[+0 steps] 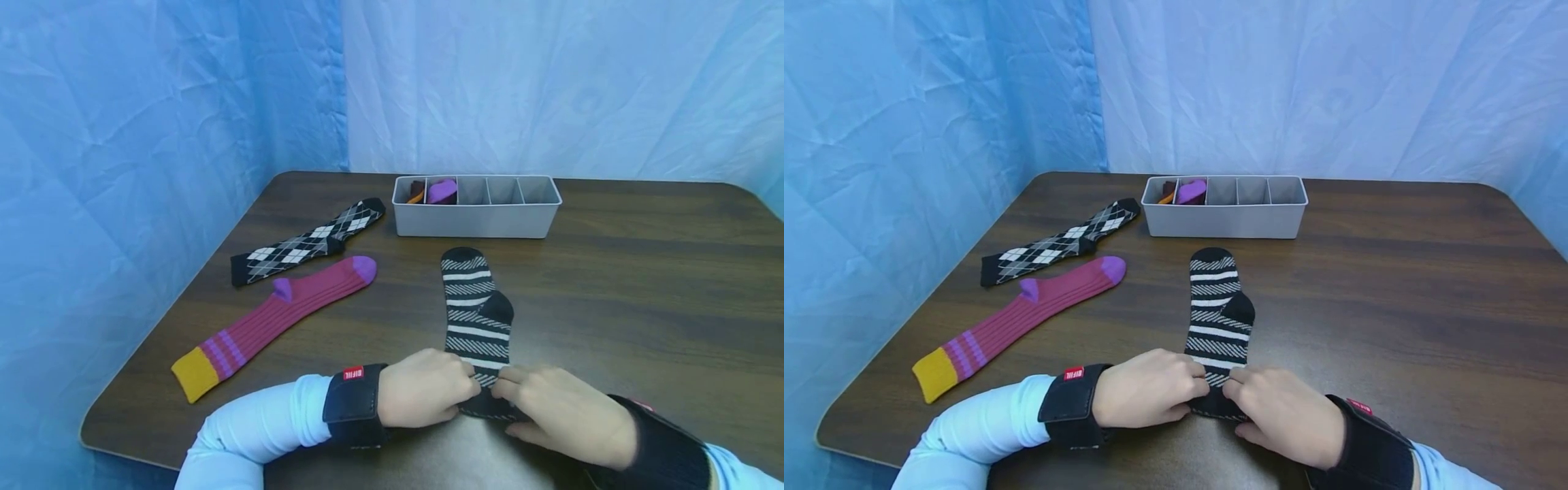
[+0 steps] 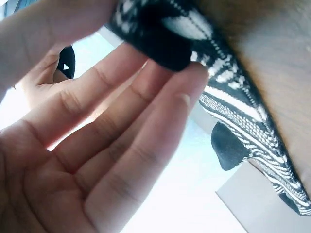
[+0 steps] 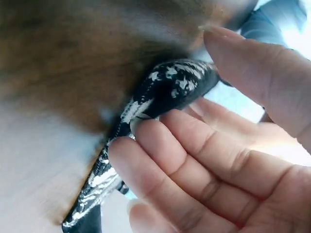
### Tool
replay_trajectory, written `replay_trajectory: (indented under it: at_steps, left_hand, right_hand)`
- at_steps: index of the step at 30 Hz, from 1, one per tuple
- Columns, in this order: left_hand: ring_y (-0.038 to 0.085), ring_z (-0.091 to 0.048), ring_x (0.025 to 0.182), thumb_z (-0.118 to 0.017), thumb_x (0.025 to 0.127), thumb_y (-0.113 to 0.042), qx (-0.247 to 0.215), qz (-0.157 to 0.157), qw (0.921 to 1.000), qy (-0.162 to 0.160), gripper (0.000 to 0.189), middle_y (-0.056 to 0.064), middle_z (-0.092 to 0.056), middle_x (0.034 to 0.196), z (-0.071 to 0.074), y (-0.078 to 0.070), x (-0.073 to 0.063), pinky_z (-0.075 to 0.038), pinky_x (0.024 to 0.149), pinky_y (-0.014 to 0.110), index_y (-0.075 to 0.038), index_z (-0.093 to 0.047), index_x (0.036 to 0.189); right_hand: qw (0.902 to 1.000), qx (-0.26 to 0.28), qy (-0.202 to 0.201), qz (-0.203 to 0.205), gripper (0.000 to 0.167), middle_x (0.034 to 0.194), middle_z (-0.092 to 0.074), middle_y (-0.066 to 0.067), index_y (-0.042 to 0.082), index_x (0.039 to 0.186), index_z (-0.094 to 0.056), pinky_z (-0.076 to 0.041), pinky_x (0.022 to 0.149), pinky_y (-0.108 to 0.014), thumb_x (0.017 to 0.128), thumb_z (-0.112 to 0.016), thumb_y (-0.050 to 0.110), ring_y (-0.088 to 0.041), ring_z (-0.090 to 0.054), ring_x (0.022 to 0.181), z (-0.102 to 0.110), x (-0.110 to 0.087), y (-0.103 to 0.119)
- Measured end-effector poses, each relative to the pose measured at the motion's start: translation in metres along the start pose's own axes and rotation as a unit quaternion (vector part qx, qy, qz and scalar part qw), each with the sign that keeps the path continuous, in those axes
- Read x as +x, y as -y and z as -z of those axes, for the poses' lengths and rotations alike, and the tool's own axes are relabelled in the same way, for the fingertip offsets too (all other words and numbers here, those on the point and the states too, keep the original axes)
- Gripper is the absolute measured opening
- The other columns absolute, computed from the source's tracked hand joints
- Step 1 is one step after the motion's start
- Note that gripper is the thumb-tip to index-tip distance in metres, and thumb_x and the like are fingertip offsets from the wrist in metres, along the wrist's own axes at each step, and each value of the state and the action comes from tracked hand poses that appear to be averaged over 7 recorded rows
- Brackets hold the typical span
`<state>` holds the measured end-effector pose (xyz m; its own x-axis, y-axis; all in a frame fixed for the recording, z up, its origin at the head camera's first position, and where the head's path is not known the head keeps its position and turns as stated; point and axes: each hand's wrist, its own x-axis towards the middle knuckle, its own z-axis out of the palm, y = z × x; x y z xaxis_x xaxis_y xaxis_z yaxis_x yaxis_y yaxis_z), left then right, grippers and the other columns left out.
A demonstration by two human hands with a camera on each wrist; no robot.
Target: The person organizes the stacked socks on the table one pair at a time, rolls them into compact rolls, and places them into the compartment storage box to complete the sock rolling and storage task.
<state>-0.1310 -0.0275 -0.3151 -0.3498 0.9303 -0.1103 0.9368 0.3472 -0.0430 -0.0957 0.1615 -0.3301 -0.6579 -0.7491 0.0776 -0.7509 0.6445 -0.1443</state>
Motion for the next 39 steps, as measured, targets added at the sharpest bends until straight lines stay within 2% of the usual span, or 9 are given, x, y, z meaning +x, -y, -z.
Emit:
replay_trajectory:
  at_steps: [4, 7, 10, 14, 19, 24, 28, 34, 39]
  left_hand:
    - [-0.003, -0.049, 0.061, -0.058, 0.078, -0.014, -0.049, 0.0, 0.9988, -0.002, 0.015, -0.01, -0.061, 0.077, 0.002, 0.003, 0.0, -0.037, 0.053, 0.01, -0.017, -0.061, 0.092]
    - [-0.003, -0.045, 0.056, -0.056, 0.079, -0.011, -0.078, -0.008, 0.9969, -0.012, 0.014, -0.01, -0.058, 0.072, 0.003, 0.005, -0.001, -0.035, 0.05, 0.009, -0.016, -0.058, 0.092]
    - [-0.004, -0.047, 0.057, -0.054, 0.08, -0.008, -0.115, -0.013, 0.9932, -0.019, 0.015, -0.009, -0.059, 0.074, 0.004, 0.007, -0.002, -0.036, 0.053, 0.007, -0.015, -0.056, 0.093]
    - [-0.004, -0.048, 0.056, -0.054, 0.081, -0.009, -0.153, -0.006, 0.9882, -0.011, 0.016, -0.008, -0.058, 0.071, 0.004, 0.009, -0.003, -0.037, 0.053, 0.007, -0.013, -0.052, 0.096]
    - [0.0, -0.042, 0.047, -0.053, 0.082, -0.011, -0.161, 0.008, 0.987, 0.006, 0.018, -0.008, -0.044, 0.056, 0.002, 0.009, -0.002, -0.03, 0.043, 0.01, -0.013, -0.043, 0.097]
    - [0.001, -0.039, 0.047, -0.05, 0.084, -0.011, -0.128, 0.015, 0.9914, -0.021, 0.006, -0.009, -0.04, 0.056, -0.003, 0.011, 0.001, -0.025, 0.041, 0.011, -0.015, -0.049, 0.087]
    - [0.0, -0.041, 0.052, -0.053, 0.079, -0.01, -0.082, 0.014, 0.9954, -0.046, 0.008, -0.011, -0.046, 0.06, -0.006, 0.012, 0.003, -0.025, 0.042, 0.012, -0.018, -0.054, 0.08]
    - [0.002, -0.046, 0.069, -0.059, 0.076, -0.026, -0.014, 0.022, 0.999, -0.036, 0.013, -0.008, -0.052, 0.081, -0.004, 0.013, 0.002, -0.03, 0.047, 0.012, -0.023, -0.061, 0.089]
    - [0.005, -0.046, 0.076, -0.064, 0.072, -0.033, 0.019, 0.03, 0.9992, -0.018, 0.024, -0.007, -0.052, 0.087, -0.002, 0.01, 0.001, -0.034, 0.051, 0.013, -0.022, -0.063, 0.093]
  right_hand:
    - [0.9994, -0.02, -0.022, 0.017, 0.022, 0.074, -0.044, 0.013, 0.017, 0.079, -0.056, -0.032, 0.05, -0.016, 0.063, -0.069, 0.027, 0.003, -0.035, 0.061, 0.0, 0.002, 0.0]
    - [0.9995, -0.011, -0.026, 0.013, 0.023, 0.076, -0.045, 0.013, 0.017, 0.08, -0.054, -0.034, 0.051, -0.017, 0.063, -0.069, 0.023, 0.003, -0.037, 0.062, 0.002, 0.003, 0.0]
    - [0.9998, 0.013, -0.016, -0.007, 0.023, 0.073, -0.047, 0.013, 0.016, 0.083, -0.052, -0.037, 0.051, -0.018, 0.065, -0.067, 0.016, 0.004, -0.039, 0.06, 0.003, 0.003, 0.001]
    - [0.9972, 0.066, 0.013, -0.032, 0.025, 0.059, -0.04, 0.016, 0.015, 0.09, -0.047, -0.033, 0.045, -0.015, 0.071, -0.061, 0.008, 0.005, -0.034, 0.05, 0.006, 0.001, 0.0]
    - [0.9945, 0.099, 0.015, -0.032, 0.032, 0.054, -0.03, 0.017, 0.016, 0.097, -0.039, -0.028, 0.041, -0.013, 0.074, -0.057, 0.003, 0.006, -0.027, 0.044, 0.005, -0.001, -0.001]
    - [0.9958, 0.082, -0.031, -0.029, 0.027, 0.056, -0.032, 0.017, 0.019, 0.085, -0.044, -0.027, 0.042, -0.013, 0.072, -0.058, 0.001, 0.006, -0.027, 0.047, 0.0, -0.001, -0.002]
    - [0.9964, 0.04, -0.065, -0.037, 0.022, 0.06, -0.039, 0.017, 0.02, 0.076, -0.048, -0.029, 0.044, -0.013, 0.069, -0.061, 0.004, 0.006, -0.03, 0.049, -0.003, -0.001, -0.003]
    - [0.997, 0.004, -0.039, -0.067, 0.019, 0.076, -0.042, 0.013, 0.022, 0.071, -0.052, -0.032, 0.049, -0.014, 0.064, -0.07, 0.022, 0.002, -0.034, 0.06, 0.001, 0.001, -0.003]
    - [0.9981, -0.018, -0.037, -0.047, 0.024, 0.076, -0.04, 0.013, 0.021, 0.069, -0.052, -0.033, 0.052, -0.016, 0.058, -0.073, 0.024, 0.0, -0.034, 0.063, 0.002, 0.003, -0.003]
